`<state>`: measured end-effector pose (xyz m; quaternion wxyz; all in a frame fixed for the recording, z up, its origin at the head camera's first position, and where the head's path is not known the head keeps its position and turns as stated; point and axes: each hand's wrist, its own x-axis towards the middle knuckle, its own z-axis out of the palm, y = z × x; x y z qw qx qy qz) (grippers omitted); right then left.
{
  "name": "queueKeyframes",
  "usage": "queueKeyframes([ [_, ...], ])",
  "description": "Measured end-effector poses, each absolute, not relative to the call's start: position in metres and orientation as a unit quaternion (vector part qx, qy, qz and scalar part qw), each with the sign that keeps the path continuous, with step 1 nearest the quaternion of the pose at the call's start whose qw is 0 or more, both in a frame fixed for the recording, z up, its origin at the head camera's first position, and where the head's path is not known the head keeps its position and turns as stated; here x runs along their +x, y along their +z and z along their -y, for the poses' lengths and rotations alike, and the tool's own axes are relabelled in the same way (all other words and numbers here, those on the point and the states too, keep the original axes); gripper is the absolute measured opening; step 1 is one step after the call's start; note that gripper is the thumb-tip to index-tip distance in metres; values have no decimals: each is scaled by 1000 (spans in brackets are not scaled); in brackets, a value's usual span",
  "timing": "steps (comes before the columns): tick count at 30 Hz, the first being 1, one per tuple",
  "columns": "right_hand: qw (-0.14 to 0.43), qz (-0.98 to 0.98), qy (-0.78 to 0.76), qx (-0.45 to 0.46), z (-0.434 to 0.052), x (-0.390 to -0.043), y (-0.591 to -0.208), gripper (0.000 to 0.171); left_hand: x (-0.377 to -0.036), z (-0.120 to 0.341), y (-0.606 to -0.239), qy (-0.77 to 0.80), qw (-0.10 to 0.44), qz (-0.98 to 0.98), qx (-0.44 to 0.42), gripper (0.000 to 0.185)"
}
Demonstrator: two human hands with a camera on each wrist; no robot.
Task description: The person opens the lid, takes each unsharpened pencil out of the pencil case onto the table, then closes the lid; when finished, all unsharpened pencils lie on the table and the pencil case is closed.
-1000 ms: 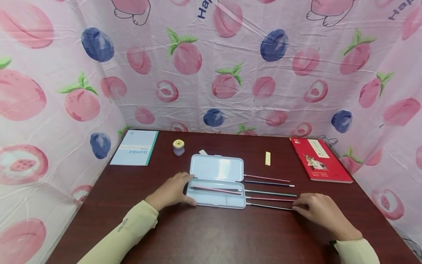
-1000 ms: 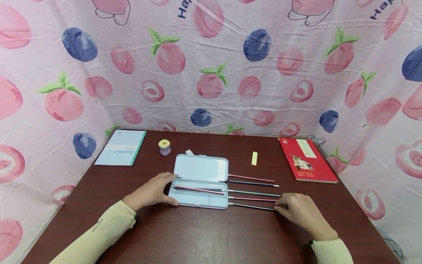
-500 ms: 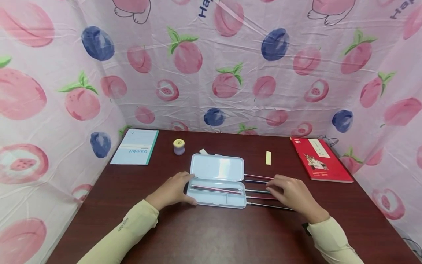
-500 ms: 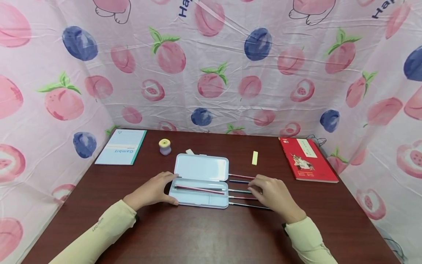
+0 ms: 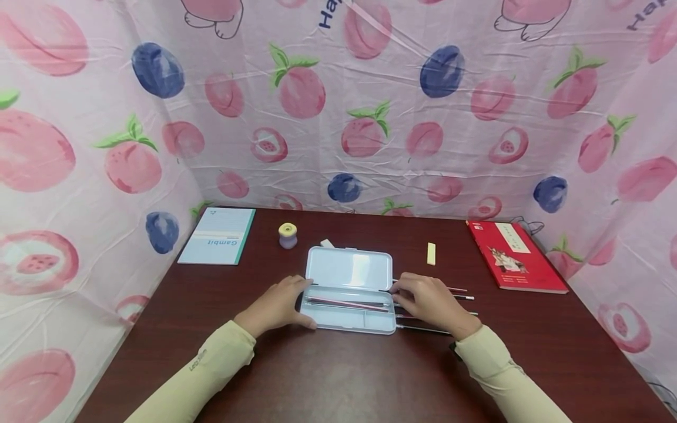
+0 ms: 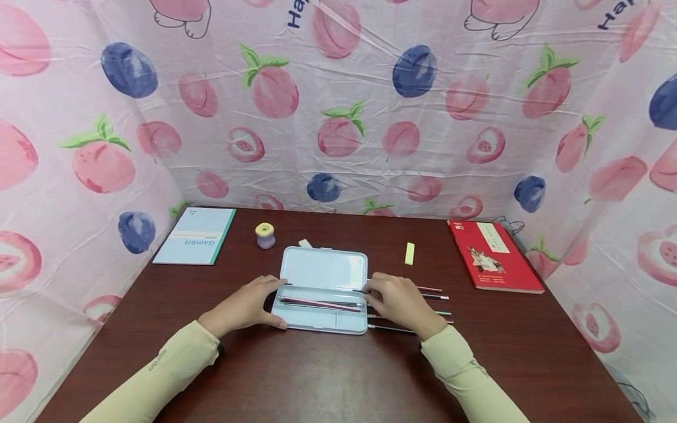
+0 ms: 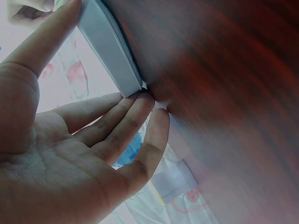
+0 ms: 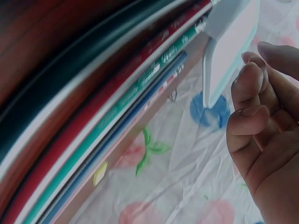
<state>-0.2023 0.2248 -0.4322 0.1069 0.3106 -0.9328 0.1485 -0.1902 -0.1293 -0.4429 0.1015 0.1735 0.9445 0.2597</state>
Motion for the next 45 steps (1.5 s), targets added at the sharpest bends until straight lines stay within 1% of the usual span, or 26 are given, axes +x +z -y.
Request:
queueKeyframes([
  [15,78,934,121,327,-214,-212,-438,20,-191,129,-443,254,98,-946,178,99],
  [22,87,931,111,336,-212,-214,-440,18,-191,129,-444,255,98,-945,178,98],
  [25,82,929,111,342,-211,-214,-440,16,-191,129,-444,254,98,-946,179,98],
  [31,33,933,107,343,-208,-214,-439,15,-191,130,-443,253,100,-946,175,98],
  [36,7,935,105,340,-208,-217,-438,16,-191,130,-444,253,100,-946,175,98],
  [45,-60,931,155,325,-210,-226,-432,9,-191,130,-444,251,96,-947,178,98],
])
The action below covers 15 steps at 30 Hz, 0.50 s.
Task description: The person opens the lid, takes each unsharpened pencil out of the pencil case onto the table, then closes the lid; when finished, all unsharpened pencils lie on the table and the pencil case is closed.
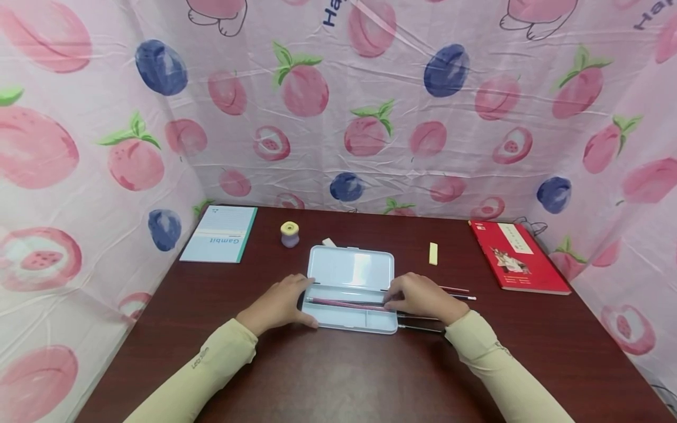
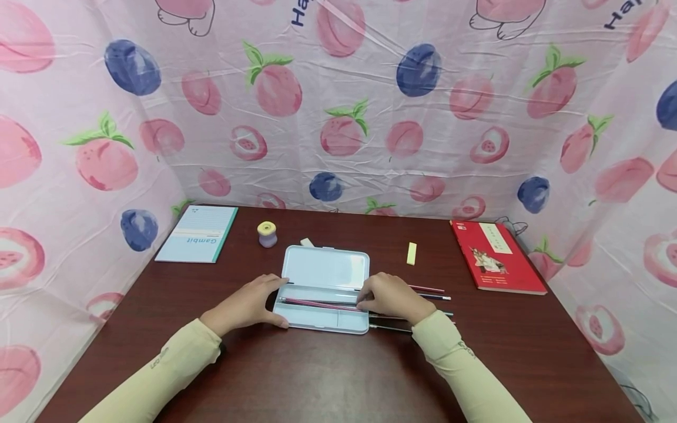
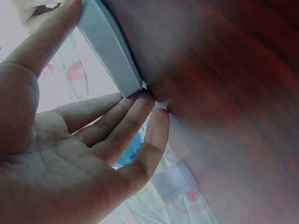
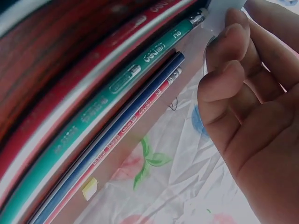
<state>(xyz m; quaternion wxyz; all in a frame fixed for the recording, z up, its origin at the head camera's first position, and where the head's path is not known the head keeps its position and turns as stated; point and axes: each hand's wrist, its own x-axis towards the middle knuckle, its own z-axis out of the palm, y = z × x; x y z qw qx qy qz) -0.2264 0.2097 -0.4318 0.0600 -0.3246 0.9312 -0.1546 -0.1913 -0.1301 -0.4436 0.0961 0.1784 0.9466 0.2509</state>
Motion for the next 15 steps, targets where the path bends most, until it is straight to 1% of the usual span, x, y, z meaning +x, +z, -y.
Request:
queueKeyframes([
  [5,62,-937,-156,-305,-206,-227,-432,9,-192,130,-444,251,96,-946,179,98],
  [15,-9,-937,-101,-334,-199,-223,-438,7,-192,130,-445,255,100,-945,177,98],
])
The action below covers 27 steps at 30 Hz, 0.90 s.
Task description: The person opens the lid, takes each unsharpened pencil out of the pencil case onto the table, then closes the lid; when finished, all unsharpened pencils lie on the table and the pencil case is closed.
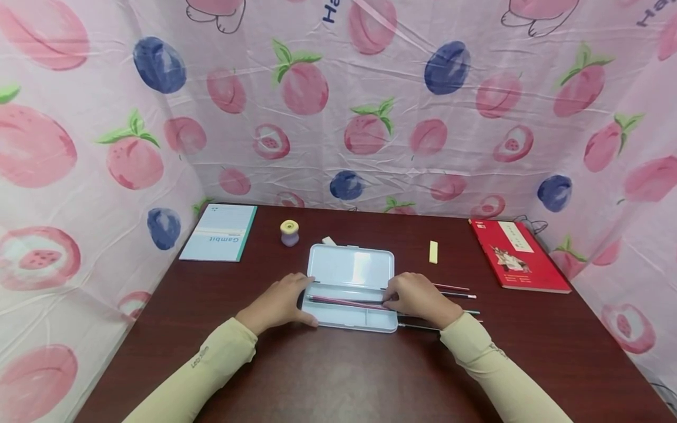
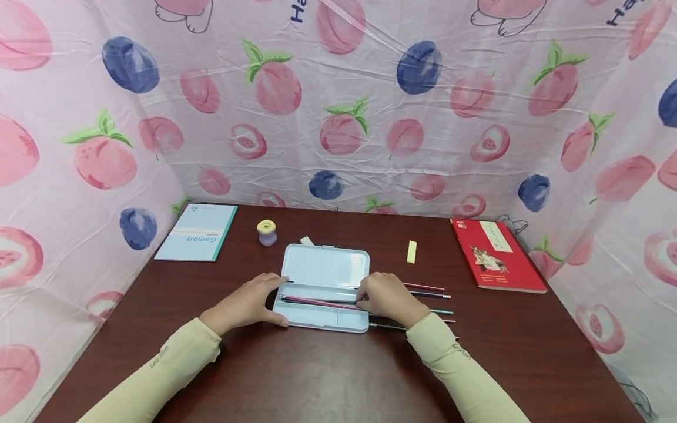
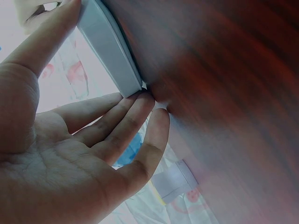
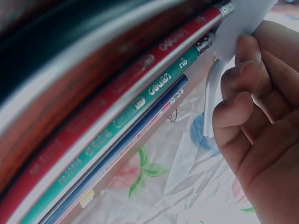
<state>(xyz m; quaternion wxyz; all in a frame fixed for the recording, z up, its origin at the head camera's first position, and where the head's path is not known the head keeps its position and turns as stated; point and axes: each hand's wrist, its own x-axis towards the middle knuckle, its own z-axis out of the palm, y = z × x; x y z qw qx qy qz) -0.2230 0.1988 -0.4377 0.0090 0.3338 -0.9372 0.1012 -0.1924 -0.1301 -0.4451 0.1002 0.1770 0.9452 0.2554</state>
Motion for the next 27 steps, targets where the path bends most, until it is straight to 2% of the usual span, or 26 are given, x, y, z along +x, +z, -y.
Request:
queueKeyframes([
  [12,39,936,64,344,-198,-220,-441,7,-192,131,-446,255,100,-945,178,98],
  [27,77,931,68,349,-201,-213,-442,16,-191,130,-446,253,94,-946,177,99],
])
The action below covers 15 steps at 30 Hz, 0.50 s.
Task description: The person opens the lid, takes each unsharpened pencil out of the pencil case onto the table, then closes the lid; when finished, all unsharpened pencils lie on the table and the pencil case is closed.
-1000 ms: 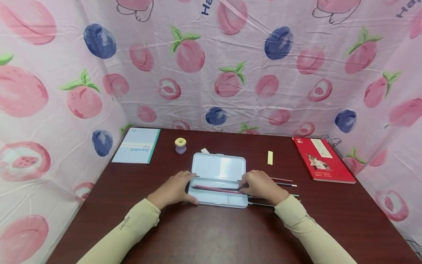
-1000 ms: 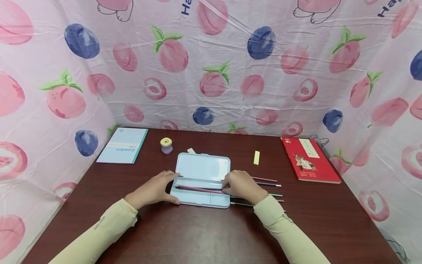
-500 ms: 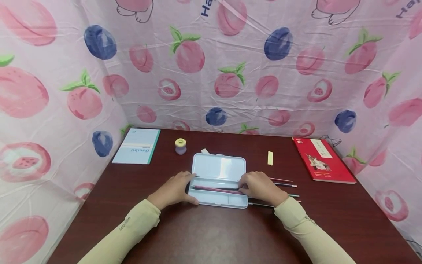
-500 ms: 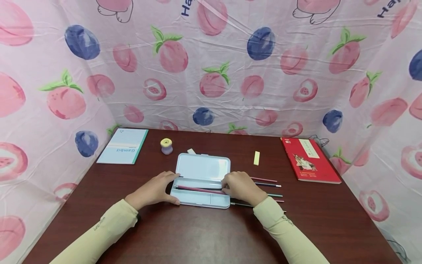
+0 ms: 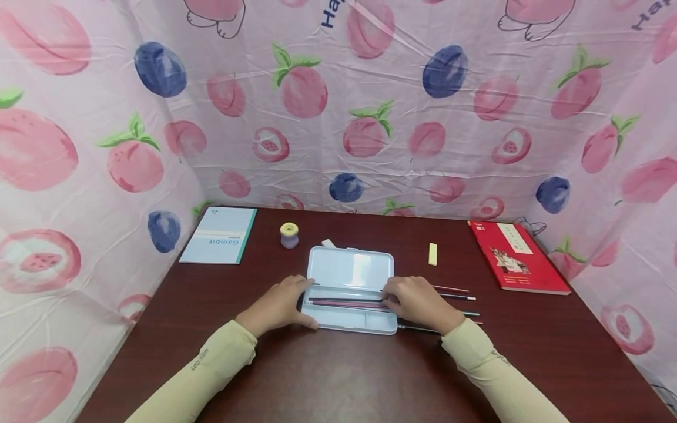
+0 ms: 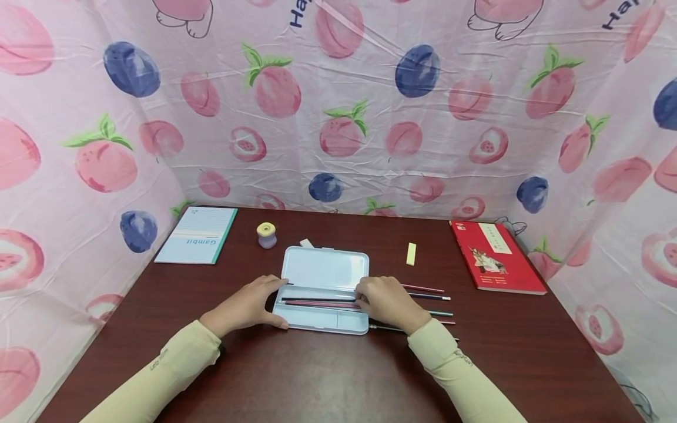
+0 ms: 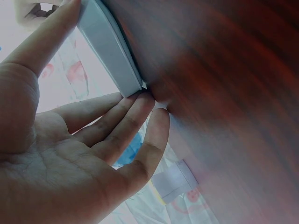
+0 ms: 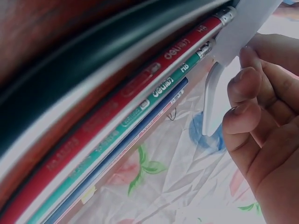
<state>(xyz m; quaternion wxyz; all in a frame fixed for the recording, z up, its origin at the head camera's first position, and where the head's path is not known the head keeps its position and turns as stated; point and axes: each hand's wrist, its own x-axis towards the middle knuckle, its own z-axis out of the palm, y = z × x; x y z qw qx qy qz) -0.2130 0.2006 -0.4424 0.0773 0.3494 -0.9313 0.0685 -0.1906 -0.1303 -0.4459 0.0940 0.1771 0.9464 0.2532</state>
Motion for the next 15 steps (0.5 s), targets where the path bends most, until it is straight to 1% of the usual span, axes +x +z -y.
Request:
queueKeyframes([
  [8,101,925,79,358,-205,-210,-442,11,-191,130,-446,257,92,-945,180,99],
  [15,130,921,76,360,-213,-205,-441,14,-190,130,-445,259,91,-945,180,99],
])
